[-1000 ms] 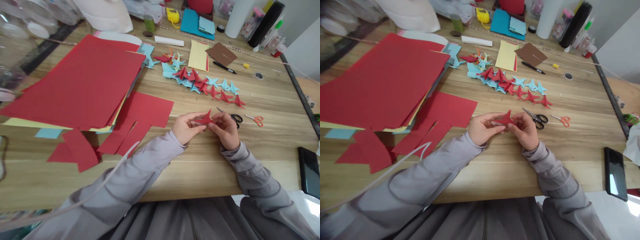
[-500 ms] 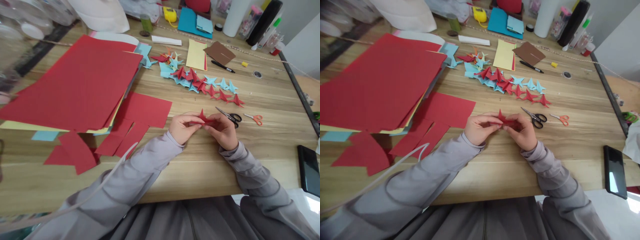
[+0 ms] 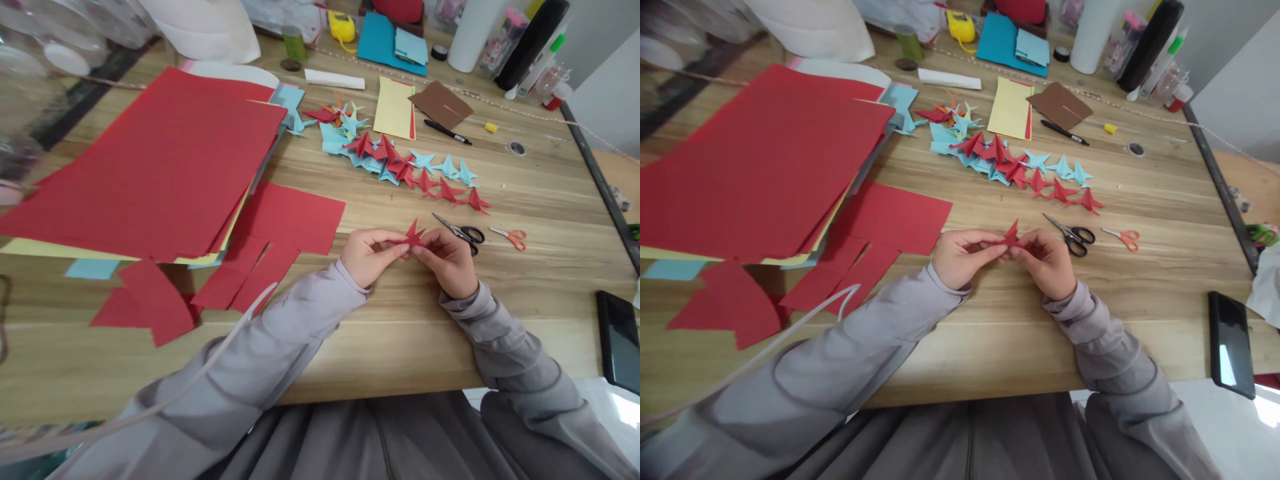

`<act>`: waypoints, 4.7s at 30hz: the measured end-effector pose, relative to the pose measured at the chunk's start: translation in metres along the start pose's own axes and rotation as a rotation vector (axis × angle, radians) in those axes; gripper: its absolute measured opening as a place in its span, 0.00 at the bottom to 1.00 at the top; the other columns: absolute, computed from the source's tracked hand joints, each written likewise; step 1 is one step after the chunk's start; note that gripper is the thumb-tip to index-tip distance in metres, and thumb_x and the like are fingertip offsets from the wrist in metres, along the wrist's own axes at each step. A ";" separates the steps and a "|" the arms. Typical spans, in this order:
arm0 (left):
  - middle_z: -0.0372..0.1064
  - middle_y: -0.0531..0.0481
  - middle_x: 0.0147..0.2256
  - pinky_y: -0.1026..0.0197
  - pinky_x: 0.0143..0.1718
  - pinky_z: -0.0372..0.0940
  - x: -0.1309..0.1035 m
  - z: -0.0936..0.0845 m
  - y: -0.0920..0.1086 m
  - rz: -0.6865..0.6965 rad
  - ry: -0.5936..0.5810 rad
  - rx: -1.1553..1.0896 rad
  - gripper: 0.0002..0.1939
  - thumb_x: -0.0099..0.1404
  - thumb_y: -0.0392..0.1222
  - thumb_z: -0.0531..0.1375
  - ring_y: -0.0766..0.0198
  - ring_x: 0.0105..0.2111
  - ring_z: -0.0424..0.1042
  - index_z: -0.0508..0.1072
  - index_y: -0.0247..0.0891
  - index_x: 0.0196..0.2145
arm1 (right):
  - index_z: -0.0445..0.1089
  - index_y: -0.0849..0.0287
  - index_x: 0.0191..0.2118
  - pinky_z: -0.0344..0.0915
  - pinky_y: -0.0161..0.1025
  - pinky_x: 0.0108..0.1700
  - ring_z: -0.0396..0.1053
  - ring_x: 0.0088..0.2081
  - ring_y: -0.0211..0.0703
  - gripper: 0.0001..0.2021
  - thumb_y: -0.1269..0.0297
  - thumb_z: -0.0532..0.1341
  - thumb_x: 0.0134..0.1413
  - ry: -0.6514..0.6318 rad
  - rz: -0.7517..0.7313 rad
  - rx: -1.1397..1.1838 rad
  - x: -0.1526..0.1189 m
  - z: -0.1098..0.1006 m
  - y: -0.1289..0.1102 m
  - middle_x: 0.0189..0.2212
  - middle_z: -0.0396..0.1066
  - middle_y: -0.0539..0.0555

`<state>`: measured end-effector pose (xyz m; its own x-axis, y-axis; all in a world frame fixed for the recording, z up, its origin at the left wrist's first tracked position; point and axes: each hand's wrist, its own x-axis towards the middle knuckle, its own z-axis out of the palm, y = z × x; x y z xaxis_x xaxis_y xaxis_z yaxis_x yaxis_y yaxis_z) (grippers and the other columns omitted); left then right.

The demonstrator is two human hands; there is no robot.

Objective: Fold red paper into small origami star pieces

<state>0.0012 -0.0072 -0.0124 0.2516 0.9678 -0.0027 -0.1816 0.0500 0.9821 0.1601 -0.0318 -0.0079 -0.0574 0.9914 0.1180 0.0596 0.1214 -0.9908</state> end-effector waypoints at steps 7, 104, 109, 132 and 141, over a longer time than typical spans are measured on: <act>0.75 0.48 0.22 0.62 0.25 0.71 0.001 0.000 0.005 -0.110 -0.044 -0.045 0.11 0.47 0.40 0.70 0.66 0.19 0.72 0.77 0.32 0.29 | 0.67 0.59 0.32 0.68 0.35 0.27 0.69 0.24 0.35 0.13 0.58 0.68 0.47 -0.090 0.088 0.154 -0.001 0.002 -0.003 0.23 0.72 0.49; 0.74 0.48 0.21 0.63 0.19 0.67 0.004 -0.002 0.006 -0.194 0.009 -0.306 0.09 0.45 0.38 0.67 0.67 0.16 0.69 0.78 0.31 0.27 | 0.65 0.56 0.25 0.60 0.28 0.16 0.64 0.16 0.32 0.08 0.68 0.66 0.39 0.097 0.278 0.415 0.001 0.009 -0.009 0.14 0.69 0.44; 0.74 0.50 0.22 0.64 0.20 0.66 0.004 -0.003 0.004 -0.152 0.005 -0.289 0.14 0.47 0.41 0.67 0.69 0.17 0.69 0.79 0.33 0.33 | 0.65 0.56 0.26 0.62 0.28 0.17 0.65 0.16 0.32 0.09 0.67 0.67 0.40 0.092 0.260 0.413 0.002 0.009 -0.006 0.16 0.70 0.44; 0.75 0.48 0.23 0.63 0.23 0.68 0.004 -0.002 0.003 -0.094 -0.007 -0.268 0.10 0.48 0.39 0.67 0.67 0.18 0.71 0.78 0.32 0.30 | 0.67 0.57 0.26 0.63 0.27 0.18 0.66 0.17 0.32 0.07 0.69 0.67 0.41 0.102 0.262 0.457 0.001 0.008 -0.004 0.17 0.71 0.44; 0.75 0.48 0.22 0.62 0.20 0.67 0.004 -0.001 0.004 -0.161 0.006 -0.378 0.07 0.47 0.34 0.64 0.66 0.17 0.70 0.79 0.32 0.27 | 0.68 0.57 0.25 0.62 0.26 0.17 0.67 0.17 0.32 0.07 0.70 0.67 0.40 0.095 0.249 0.456 0.001 0.007 -0.006 0.16 0.72 0.45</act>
<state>0.0002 -0.0026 -0.0085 0.3001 0.9415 -0.1533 -0.4772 0.2874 0.8305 0.1525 -0.0317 -0.0028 -0.0047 0.9902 -0.1399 -0.3815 -0.1311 -0.9150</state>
